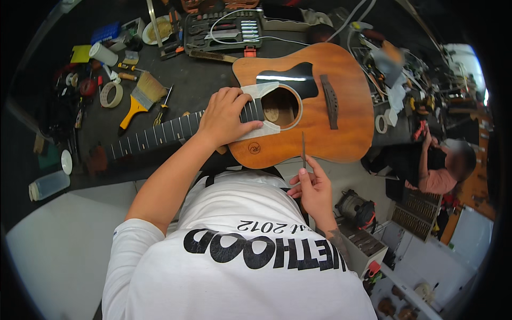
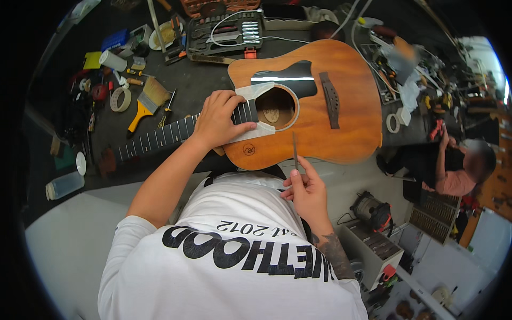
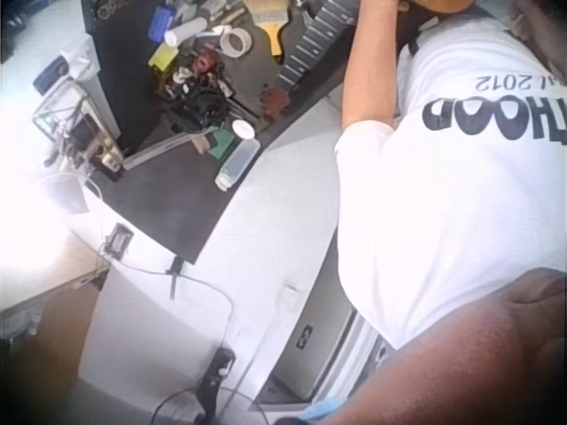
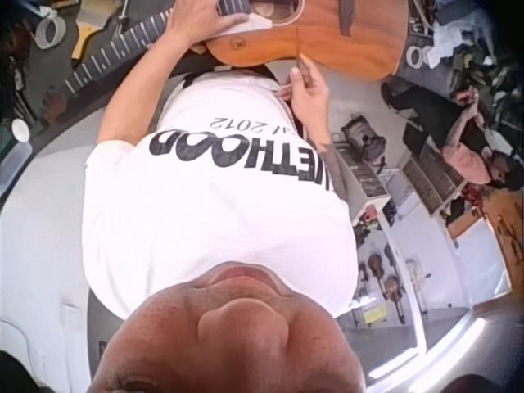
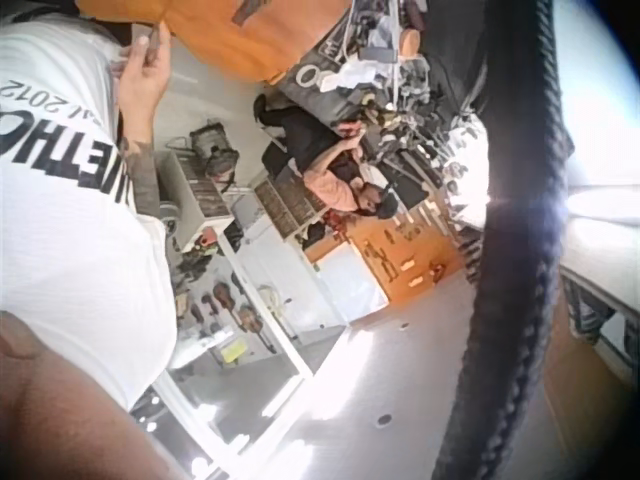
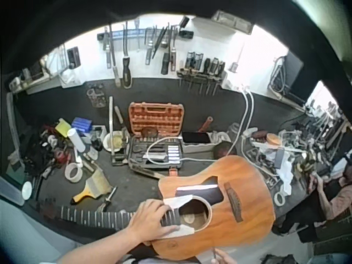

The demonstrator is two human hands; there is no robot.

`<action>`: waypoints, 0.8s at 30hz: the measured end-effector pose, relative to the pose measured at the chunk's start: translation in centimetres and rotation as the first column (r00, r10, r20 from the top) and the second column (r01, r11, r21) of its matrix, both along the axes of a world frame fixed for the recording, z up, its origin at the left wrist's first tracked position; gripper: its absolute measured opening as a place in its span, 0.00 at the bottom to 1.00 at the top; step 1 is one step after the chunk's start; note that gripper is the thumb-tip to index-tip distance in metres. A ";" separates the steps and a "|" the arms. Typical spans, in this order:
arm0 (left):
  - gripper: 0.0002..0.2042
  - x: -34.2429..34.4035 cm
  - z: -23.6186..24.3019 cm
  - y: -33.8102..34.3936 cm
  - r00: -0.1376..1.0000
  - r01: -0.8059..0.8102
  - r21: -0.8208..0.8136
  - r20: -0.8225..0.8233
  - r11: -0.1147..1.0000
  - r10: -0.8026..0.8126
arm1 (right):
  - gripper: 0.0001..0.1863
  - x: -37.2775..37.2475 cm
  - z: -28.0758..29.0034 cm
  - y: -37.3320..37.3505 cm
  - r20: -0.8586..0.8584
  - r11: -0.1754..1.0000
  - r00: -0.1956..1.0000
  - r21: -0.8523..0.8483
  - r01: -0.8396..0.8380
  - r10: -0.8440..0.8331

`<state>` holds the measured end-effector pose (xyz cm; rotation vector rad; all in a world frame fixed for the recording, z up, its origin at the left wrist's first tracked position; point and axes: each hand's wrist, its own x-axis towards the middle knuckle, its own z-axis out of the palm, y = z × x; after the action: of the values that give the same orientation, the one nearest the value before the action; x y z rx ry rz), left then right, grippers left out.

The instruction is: The person uses a small metal file to smooth the edges of the frets on an acoustic guitar's fretboard. They work methodically along the neck, filing each fret individually while protecting the wood with paper. The person also uses a brush to sweep away debris from the fretboard during the process.

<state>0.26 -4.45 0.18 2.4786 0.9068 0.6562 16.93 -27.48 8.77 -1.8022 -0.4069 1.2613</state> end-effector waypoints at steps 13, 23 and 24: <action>0.32 0.0 0.7 -0.5 0.993 -0.056 -0.034 -0.102 0.998 0.053 | 0.23 8.2 -2.3 10.3 -0.129 0.868 0.858 0.064 -0.493 0.497; 0.28 0.4 -0.5 -2.7 0.981 -0.166 0.035 -0.091 0.985 0.169 | 0.16 8.9 -3.4 8.4 0.114 0.832 0.827 0.004 -0.554 0.550; 0.26 0.4 -0.8 -3.0 0.980 -0.168 0.061 -0.099 0.984 0.174 | 0.15 8.7 -3.3 8.0 0.155 0.833 0.823 0.000 -0.553 0.547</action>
<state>0.62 -7.40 -0.65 2.5203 1.1669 0.6179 25.68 -19.47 5.45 -1.8069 -1.0988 1.4847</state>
